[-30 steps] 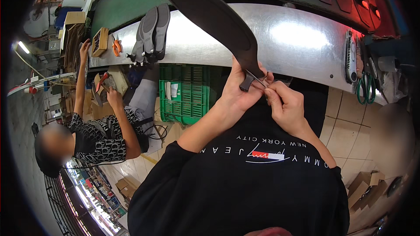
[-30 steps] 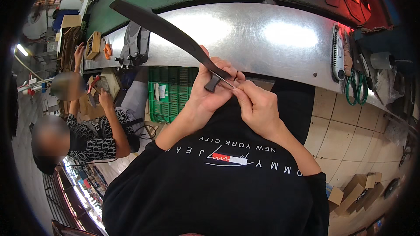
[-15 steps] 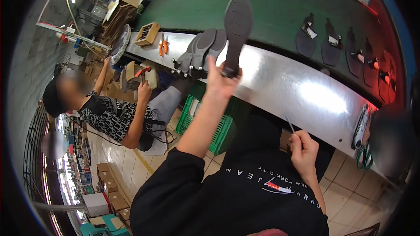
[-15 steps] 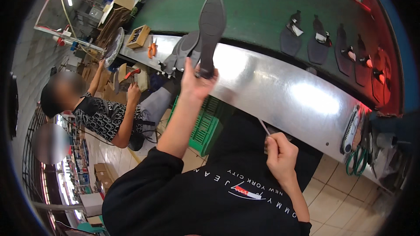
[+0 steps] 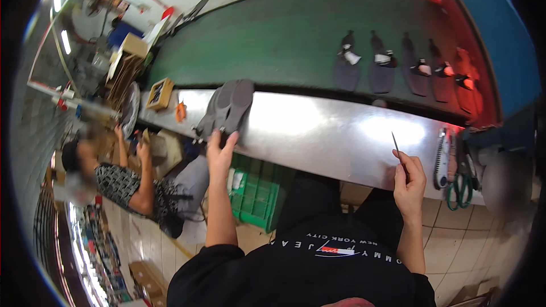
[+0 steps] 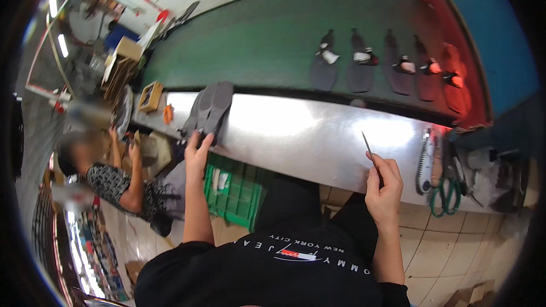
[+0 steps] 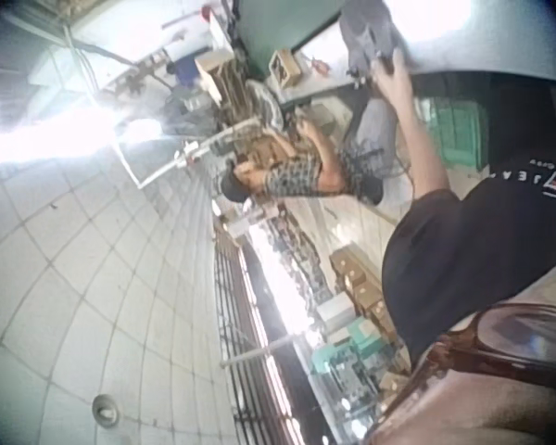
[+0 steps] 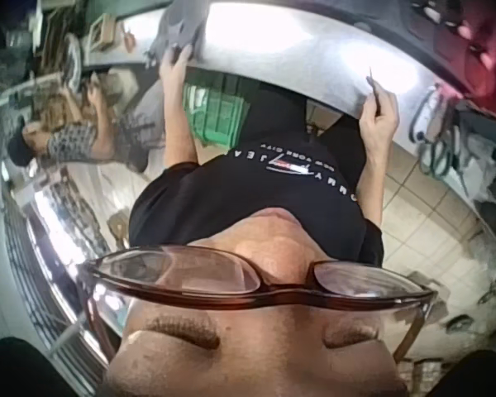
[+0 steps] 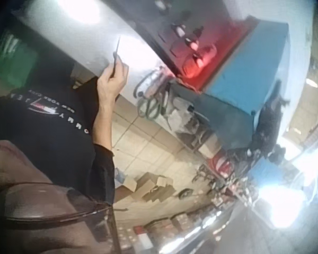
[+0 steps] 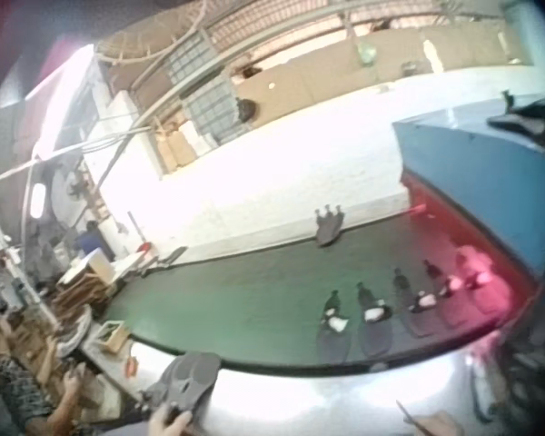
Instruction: Manually assemble and align shoe upper and sole components at a production workbench.
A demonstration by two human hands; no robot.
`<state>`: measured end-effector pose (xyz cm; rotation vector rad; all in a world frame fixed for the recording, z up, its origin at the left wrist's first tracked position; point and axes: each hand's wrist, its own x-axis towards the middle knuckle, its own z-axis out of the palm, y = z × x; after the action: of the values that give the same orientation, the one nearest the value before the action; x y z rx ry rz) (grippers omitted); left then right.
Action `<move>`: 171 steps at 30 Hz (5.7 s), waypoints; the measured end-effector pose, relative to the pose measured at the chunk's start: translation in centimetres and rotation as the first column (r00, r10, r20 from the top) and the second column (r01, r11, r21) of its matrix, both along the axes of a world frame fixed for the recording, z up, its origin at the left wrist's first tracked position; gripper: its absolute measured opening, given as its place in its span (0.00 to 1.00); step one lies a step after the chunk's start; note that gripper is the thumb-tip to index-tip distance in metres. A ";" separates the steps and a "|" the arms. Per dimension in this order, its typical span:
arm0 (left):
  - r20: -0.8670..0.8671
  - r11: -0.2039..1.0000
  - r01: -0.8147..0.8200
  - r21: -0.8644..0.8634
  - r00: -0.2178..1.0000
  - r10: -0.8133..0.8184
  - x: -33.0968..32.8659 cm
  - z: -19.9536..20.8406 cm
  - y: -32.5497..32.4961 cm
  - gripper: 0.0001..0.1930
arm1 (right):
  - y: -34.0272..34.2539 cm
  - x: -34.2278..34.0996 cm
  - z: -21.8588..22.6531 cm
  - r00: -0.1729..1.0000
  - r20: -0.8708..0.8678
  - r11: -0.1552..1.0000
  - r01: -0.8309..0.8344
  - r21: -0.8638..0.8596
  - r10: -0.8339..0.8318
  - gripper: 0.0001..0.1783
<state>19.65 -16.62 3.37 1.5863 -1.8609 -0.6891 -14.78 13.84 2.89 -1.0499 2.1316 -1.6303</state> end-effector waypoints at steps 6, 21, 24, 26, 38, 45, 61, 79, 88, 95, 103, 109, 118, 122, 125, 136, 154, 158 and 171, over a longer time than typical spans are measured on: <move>-0.022 0.821 0.273 -0.502 0.944 -0.328 -13.2 1.7 -1.1 0.29 | 1.5 -5.4 -1.3 0.939 -0.293 0.966 0.224 0.128 -0.179 0.18; 0.171 0.606 0.650 -0.458 0.734 -0.658 -36.4 -6.4 -7.3 0.15 | 1.7 -8.5 -1.1 0.851 -0.524 0.870 0.280 0.406 -0.030 0.17; 0.154 0.729 0.538 -0.423 0.836 -0.527 -35.6 -8.4 -5.6 0.17 | 1.2 -7.8 0.1 0.826 -0.560 0.885 0.305 0.351 -0.063 0.16; 0.151 0.704 0.516 -0.487 0.844 -0.514 -36.2 -8.2 -4.7 0.15 | 1.3 -7.3 1.5 0.813 -0.558 0.900 0.357 0.249 -0.168 0.17; -0.866 0.411 0.892 0.191 0.350 -0.357 -25.7 2.9 10.5 0.12 | 1.3 -3.2 1.7 0.802 0.483 0.824 -0.019 -0.567 0.351 0.25; -0.952 0.315 0.926 0.208 0.266 -0.154 -17.4 1.3 15.3 0.13 | -1.2 1.4 3.7 0.748 0.471 0.757 -0.064 -0.650 0.468 0.20; -0.907 0.545 0.777 0.315 0.416 -0.069 -13.0 -1.1 15.9 0.13 | 1.9 7.2 3.7 0.911 0.355 0.978 -0.191 -0.083 0.208 0.27; -0.895 0.483 0.817 0.316 0.425 -0.135 -13.0 0.4 16.2 0.19 | 2.3 7.4 2.6 0.955 0.102 0.957 -0.268 -0.110 0.279 0.24; -0.889 0.453 0.829 0.327 0.432 -0.150 -12.7 0.3 15.9 0.19 | 2.1 7.4 2.5 0.951 0.085 0.949 -0.283 -0.137 0.296 0.25; -0.878 0.446 0.828 0.340 0.449 -0.165 -12.4 -0.1 15.7 0.20 | 2.1 7.3 2.4 0.943 0.090 0.943 -0.306 -0.133 0.319 0.25; -0.845 0.467 0.836 0.288 0.451 -0.287 -12.3 0.2 15.7 0.20 | 2.2 7.4 2.4 0.939 0.105 0.942 -0.315 -0.115 0.327 0.25; -0.846 0.478 0.866 0.150 0.362 -0.390 -12.3 -0.2 16.0 0.19 | 2.0 7.3 2.8 0.947 0.054 0.947 -0.312 -0.078 0.316 0.24; -0.780 0.432 0.898 0.081 0.327 -0.534 -12.0 -0.3 15.6 0.18 | 2.1 6.8 3.3 0.937 -0.087 0.941 -0.339 0.000 0.337 0.23; -0.702 0.394 0.919 0.016 0.291 -0.650 -12.1 -0.3 15.1 0.19 | 2.1 6.7 3.2 0.937 -0.120 0.942 -0.335 -0.030 0.329 0.22; -0.673 0.367 0.930 -0.038 0.247 -0.697 -12.4 -0.4 15.0 0.19 | 2.1 6.7 3.1 0.934 -0.137 0.942 -0.335 -0.019 0.329 0.22; -0.687 0.351 0.936 0.028 0.273 -0.673 -12.4 -0.3 15.6 0.22 | 2.0 6.8 2.9 0.910 -0.204 0.932 -0.354 0.075 0.362 0.22; -0.763 0.397 0.800 0.450 0.576 -0.295 -13.0 0.1 17.9 0.23 | 1.5 6.8 0.6 0.906 -0.194 0.927 -0.364 0.096 0.376 0.10; -0.730 0.374 0.765 0.524 0.630 -0.264 -13.3 -0.4 17.3 0.22 | 1.4 6.5 0.5 0.862 -0.222 0.890 -0.436 0.136 0.456 0.13; -0.670 0.434 0.724 0.536 0.678 -0.303 -13.6 -0.2 17.1 0.20 | 1.3 7.4 -0.1 0.924 -0.057 0.918 -0.368 0.147 0.379 0.12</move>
<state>6.00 0.51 3.20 0.9723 -1.7169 -2.2479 -7.35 15.10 2.83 -1.4005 1.9059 -1.2668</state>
